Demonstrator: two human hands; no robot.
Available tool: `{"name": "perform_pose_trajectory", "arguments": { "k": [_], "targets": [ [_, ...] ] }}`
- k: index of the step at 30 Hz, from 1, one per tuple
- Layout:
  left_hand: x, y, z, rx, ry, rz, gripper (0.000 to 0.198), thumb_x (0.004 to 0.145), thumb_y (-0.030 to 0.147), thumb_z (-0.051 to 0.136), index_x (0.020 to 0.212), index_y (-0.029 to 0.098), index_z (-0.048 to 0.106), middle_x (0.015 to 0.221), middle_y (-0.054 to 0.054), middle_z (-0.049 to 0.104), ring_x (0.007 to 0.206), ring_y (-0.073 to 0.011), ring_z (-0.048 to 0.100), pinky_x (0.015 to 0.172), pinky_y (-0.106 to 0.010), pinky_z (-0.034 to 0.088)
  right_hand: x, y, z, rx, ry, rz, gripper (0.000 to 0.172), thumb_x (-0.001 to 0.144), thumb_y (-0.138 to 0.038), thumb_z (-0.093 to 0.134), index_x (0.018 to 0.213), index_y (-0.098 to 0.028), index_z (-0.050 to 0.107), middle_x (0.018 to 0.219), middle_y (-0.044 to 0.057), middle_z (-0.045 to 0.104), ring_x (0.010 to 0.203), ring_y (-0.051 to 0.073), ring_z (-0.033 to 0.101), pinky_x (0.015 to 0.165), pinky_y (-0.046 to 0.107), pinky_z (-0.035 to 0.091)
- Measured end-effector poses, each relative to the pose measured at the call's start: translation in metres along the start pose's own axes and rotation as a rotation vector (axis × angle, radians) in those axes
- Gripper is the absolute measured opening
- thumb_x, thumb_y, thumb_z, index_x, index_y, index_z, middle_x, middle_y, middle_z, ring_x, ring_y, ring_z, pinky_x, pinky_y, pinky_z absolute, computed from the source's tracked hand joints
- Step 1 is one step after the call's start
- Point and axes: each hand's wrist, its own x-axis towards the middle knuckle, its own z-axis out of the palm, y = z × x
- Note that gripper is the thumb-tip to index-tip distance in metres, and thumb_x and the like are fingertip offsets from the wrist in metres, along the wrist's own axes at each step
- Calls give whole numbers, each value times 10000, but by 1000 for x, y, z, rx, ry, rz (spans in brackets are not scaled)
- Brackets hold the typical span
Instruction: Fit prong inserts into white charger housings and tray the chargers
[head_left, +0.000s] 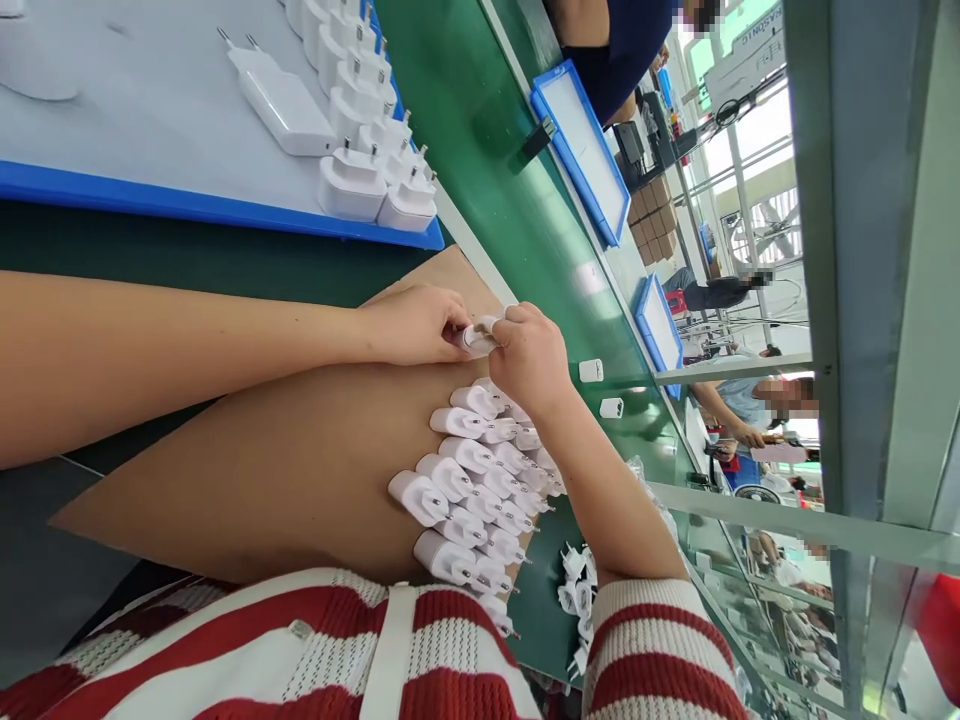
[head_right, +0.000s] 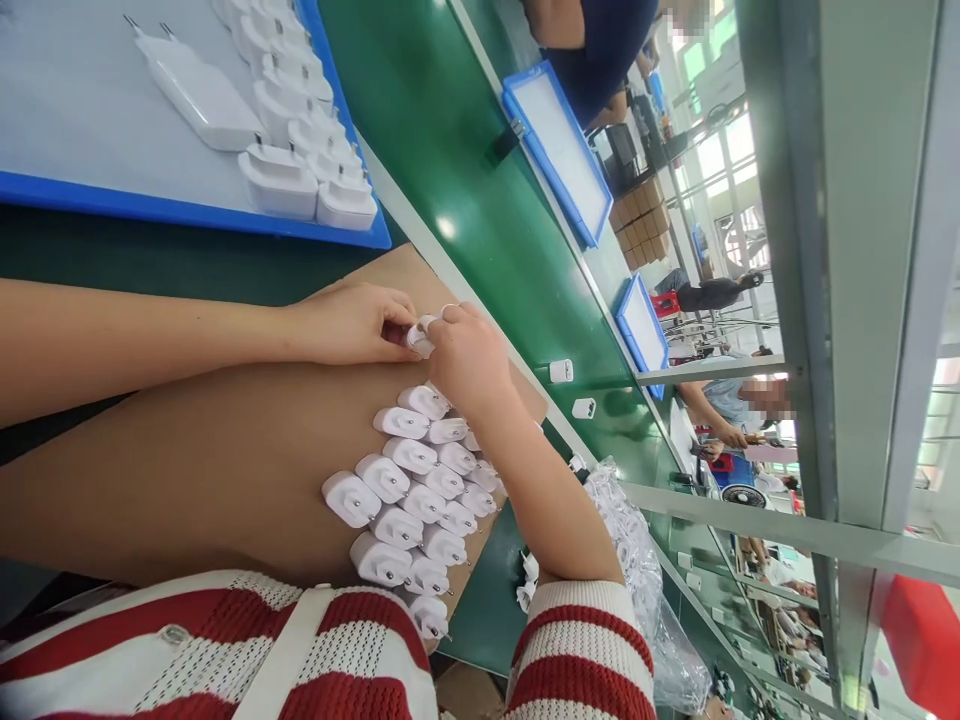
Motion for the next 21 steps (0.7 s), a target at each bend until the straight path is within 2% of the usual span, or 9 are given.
{"name": "perform_pose_trajectory", "arguments": {
  "k": [6, 9, 17, 21],
  "targets": [
    [6, -5, -3, -20, -54, 58, 318, 728, 450, 704, 619, 169, 604, 833, -51, 639, 708, -172, 563, 654, -293, 396, 2, 5, -5, -19, -41, -121, 231, 847, -27, 550, 776, -172, 715, 767, 54, 548, 814, 220, 495, 684, 323, 327],
    [7, -5, -5, -35, -74, 70, 324, 724, 464, 709, 624, 166, 634, 836, -56, 640, 710, -173, 558, 655, -291, 398, 4, 5, -9, -25, -80, -108, 225, 821, -24, 562, 783, -172, 727, 763, 55, 553, 812, 223, 510, 662, 325, 318],
    [6, -6, -3, -51, -51, 75, 281, 703, 427, 719, 619, 164, 666, 855, -59, 666, 690, -177, 577, 646, -299, 409, 5, -4, -10, -11, -80, -3, 189, 774, -36, 593, 752, -170, 724, 754, 55, 554, 769, 214, 505, 630, 320, 304],
    [5, -7, -2, -76, -72, 79, 279, 715, 440, 707, 644, 173, 664, 823, -53, 649, 695, -182, 575, 644, -305, 401, 4, -7, -12, -8, -79, -70, 203, 783, -28, 580, 749, -171, 721, 749, 59, 554, 786, 218, 511, 634, 321, 312]
  ]
}}
